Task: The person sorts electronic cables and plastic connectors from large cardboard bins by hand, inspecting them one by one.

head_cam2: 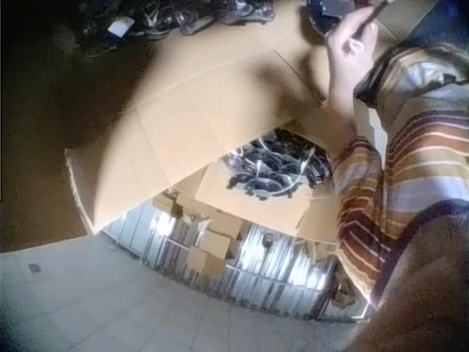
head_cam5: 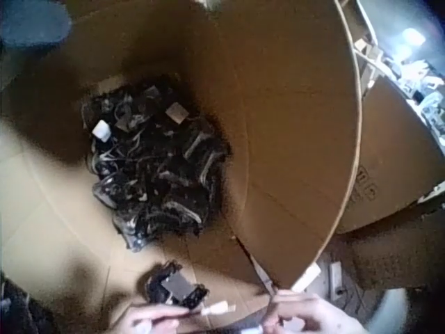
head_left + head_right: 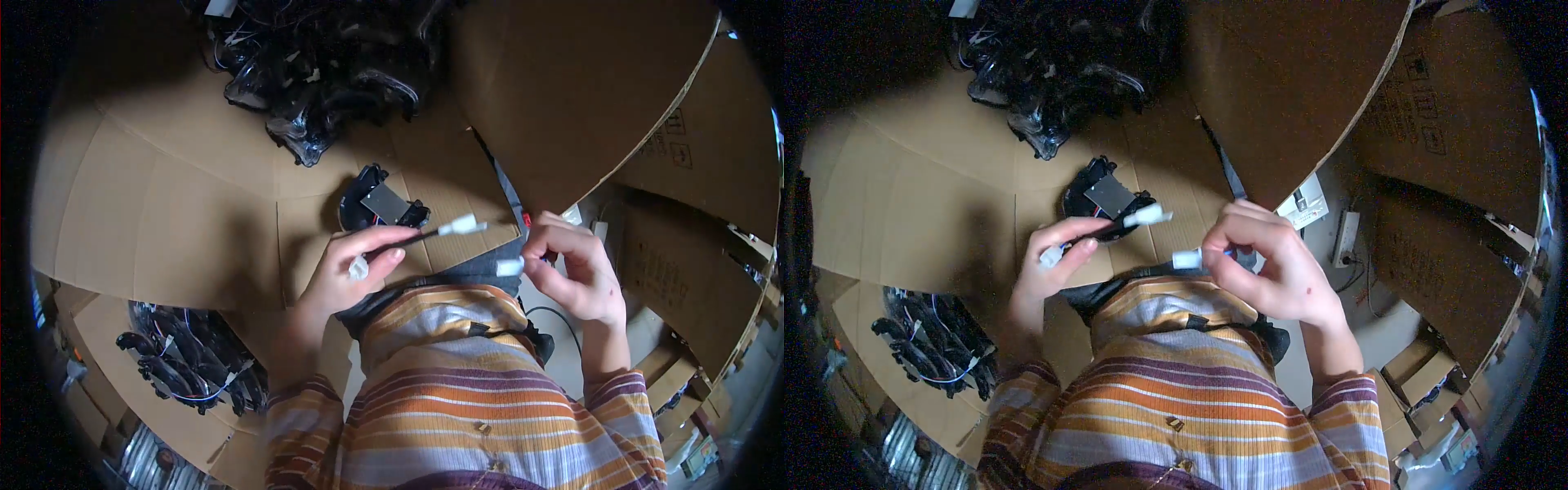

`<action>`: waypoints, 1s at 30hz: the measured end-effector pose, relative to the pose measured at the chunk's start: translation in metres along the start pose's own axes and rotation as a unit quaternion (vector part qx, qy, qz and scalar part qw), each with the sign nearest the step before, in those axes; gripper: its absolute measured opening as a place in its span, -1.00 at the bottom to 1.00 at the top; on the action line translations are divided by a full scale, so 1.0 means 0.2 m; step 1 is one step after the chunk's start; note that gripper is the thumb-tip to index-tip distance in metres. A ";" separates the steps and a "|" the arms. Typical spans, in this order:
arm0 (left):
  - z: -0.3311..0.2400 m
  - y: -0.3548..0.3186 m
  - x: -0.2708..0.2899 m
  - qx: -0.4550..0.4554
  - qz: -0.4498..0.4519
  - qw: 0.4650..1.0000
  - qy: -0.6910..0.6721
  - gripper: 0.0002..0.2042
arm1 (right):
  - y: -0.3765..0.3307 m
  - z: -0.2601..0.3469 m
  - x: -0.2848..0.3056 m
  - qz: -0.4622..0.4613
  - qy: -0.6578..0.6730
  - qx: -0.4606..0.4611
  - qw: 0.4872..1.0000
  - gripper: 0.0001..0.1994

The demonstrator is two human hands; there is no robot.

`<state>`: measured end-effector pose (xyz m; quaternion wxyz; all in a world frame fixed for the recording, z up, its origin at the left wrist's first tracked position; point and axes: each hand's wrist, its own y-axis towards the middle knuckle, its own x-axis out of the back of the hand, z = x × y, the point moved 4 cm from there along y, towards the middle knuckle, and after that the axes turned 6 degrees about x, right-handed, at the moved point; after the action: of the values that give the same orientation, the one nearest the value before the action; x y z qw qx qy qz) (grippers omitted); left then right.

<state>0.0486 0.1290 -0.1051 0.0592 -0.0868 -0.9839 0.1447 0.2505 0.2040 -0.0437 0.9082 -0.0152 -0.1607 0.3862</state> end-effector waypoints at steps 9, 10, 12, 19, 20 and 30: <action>0.03 -0.05 -0.01 -0.015 0.030 0.981 -0.190 -0.87 | 0.04 0.02 -0.04 0.029 0.026 0.073 0.997 -0.94; 0.03 -0.05 -0.01 -0.007 0.039 0.983 -0.178 -0.88 | 0.04 0.02 -0.05 0.029 0.026 0.071 0.997 -0.94; 0.04 -0.06 0.00 -0.008 0.052 0.986 -0.158 -0.88 | 0.05 0.03 -0.05 0.029 0.026 0.072 0.997 -0.94; 0.02 -0.05 -0.01 -0.032 0.103 0.991 -0.083 -0.88 | 0.06 0.03 -0.09 0.056 0.014 0.082 0.995 -0.93; 0.01 -0.05 -0.01 -0.031 0.104 0.991 -0.084 -0.88 | 0.06 0.03 -0.10 0.056 0.014 0.081 0.995 -0.93; -0.05 -0.04 0.02 0.036 0.072 0.993 -0.087 -0.89 | 0.08 0.00 -0.12 0.000 -0.045 0.066 0.997 -0.94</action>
<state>0.0458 0.1259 -0.0922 -0.0341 -0.1419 -0.9707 0.1912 0.2237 0.1994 -0.0530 0.8990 0.0625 -0.1759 0.3963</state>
